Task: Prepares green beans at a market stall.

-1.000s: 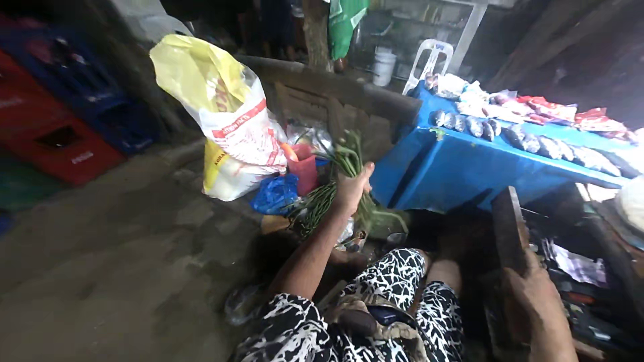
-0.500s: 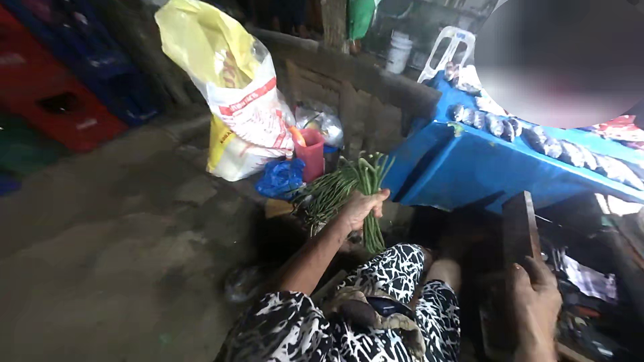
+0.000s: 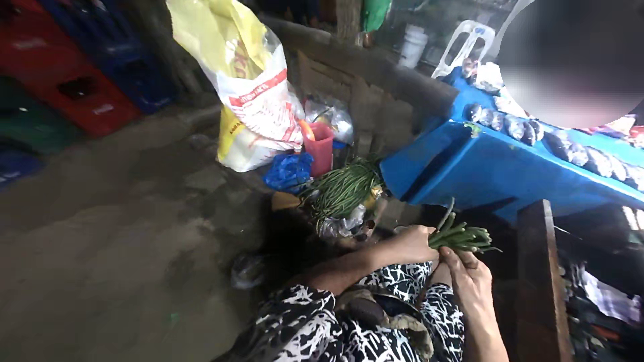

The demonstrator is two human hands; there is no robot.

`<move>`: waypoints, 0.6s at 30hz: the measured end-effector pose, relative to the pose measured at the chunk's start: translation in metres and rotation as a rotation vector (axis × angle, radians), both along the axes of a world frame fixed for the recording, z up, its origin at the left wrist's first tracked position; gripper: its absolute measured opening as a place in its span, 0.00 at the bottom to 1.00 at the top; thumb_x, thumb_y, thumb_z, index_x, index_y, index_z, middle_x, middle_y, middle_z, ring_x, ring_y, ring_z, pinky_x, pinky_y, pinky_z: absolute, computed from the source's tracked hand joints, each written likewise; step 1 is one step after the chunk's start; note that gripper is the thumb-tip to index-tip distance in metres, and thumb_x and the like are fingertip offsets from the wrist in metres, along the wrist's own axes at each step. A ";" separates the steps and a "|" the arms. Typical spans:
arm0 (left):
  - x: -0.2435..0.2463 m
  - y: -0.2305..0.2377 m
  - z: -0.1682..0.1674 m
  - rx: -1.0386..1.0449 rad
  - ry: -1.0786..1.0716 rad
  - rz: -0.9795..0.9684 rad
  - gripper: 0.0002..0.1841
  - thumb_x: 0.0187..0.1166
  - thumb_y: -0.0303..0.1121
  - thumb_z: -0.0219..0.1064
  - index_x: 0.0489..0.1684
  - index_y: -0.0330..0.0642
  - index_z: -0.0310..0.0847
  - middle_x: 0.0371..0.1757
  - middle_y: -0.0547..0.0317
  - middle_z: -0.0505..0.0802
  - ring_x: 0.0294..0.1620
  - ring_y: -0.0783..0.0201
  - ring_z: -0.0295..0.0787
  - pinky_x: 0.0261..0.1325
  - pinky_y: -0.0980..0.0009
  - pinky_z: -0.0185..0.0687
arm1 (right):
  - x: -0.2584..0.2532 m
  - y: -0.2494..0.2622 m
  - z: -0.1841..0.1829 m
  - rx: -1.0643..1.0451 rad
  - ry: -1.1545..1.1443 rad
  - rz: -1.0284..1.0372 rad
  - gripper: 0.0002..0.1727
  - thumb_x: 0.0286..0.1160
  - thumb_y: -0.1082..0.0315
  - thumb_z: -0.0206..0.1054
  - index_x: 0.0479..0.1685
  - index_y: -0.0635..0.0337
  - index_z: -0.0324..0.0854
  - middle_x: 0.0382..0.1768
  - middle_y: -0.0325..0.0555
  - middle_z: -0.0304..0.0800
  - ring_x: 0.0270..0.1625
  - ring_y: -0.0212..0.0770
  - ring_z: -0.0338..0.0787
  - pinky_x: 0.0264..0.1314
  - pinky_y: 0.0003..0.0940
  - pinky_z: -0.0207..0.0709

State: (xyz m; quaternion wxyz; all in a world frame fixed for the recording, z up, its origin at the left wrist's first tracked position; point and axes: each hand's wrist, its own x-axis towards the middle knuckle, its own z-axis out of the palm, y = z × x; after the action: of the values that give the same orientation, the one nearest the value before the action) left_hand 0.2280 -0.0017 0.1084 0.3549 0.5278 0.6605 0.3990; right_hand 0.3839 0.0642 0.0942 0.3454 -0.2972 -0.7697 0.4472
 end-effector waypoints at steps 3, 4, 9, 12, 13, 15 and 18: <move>-0.006 -0.003 -0.006 0.044 -0.105 -0.047 0.18 0.73 0.31 0.75 0.57 0.30 0.83 0.46 0.44 0.92 0.45 0.58 0.89 0.53 0.58 0.84 | 0.002 0.001 -0.006 -0.075 0.074 0.036 0.11 0.82 0.68 0.62 0.36 0.58 0.89 0.29 0.25 0.91 0.35 0.14 0.88 0.44 0.14 0.83; -0.008 -0.005 -0.007 0.068 -0.135 -0.066 0.17 0.74 0.33 0.76 0.56 0.31 0.84 0.43 0.48 0.92 0.39 0.64 0.88 0.48 0.64 0.85 | 0.002 0.002 -0.007 -0.133 0.125 0.029 0.12 0.83 0.70 0.60 0.35 0.57 0.89 0.28 0.25 0.92 0.33 0.16 0.88 0.42 0.15 0.84; -0.015 -0.020 -0.003 0.101 -0.243 -0.059 0.13 0.81 0.33 0.71 0.53 0.32 0.84 0.33 0.59 0.91 0.28 0.78 0.82 0.36 0.80 0.80 | 0.002 0.005 -0.007 -0.253 0.294 -0.041 0.16 0.88 0.71 0.53 0.41 0.62 0.88 0.39 0.34 0.97 0.44 0.27 0.95 0.53 0.24 0.89; -0.026 -0.028 0.002 0.020 -0.163 -0.051 0.15 0.82 0.35 0.70 0.58 0.33 0.83 0.37 0.57 0.93 0.30 0.75 0.86 0.39 0.77 0.83 | 0.004 0.011 -0.009 -0.279 0.352 -0.093 0.17 0.88 0.72 0.50 0.40 0.64 0.86 0.43 0.40 0.98 0.49 0.32 0.95 0.60 0.28 0.88; -0.030 -0.031 0.005 -0.022 -0.134 -0.060 0.17 0.82 0.35 0.70 0.62 0.32 0.82 0.40 0.54 0.93 0.33 0.73 0.87 0.42 0.75 0.84 | 0.005 0.013 -0.010 -0.288 0.369 -0.106 0.17 0.88 0.73 0.49 0.38 0.63 0.85 0.42 0.40 0.98 0.49 0.32 0.95 0.60 0.28 0.88; -0.037 -0.039 0.006 -0.059 -0.093 -0.047 0.20 0.82 0.36 0.71 0.65 0.33 0.81 0.42 0.52 0.93 0.35 0.71 0.88 0.45 0.73 0.85 | 0.007 0.016 -0.011 -0.300 0.384 -0.133 0.17 0.88 0.73 0.49 0.37 0.63 0.85 0.41 0.40 0.98 0.48 0.32 0.95 0.58 0.28 0.88; -0.047 -0.049 0.002 -0.022 -0.064 0.068 0.22 0.78 0.39 0.74 0.62 0.32 0.82 0.42 0.52 0.93 0.38 0.71 0.89 0.49 0.70 0.87 | 0.008 0.021 -0.010 -0.337 0.382 -0.133 0.17 0.88 0.73 0.51 0.38 0.64 0.86 0.40 0.40 0.98 0.45 0.31 0.95 0.54 0.27 0.88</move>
State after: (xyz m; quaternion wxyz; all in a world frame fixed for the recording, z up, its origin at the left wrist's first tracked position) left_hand 0.1805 -0.0512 0.1108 0.3679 0.4882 0.6706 0.4202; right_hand 0.3923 0.0856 0.0844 0.4587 -0.3107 -0.5838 0.5934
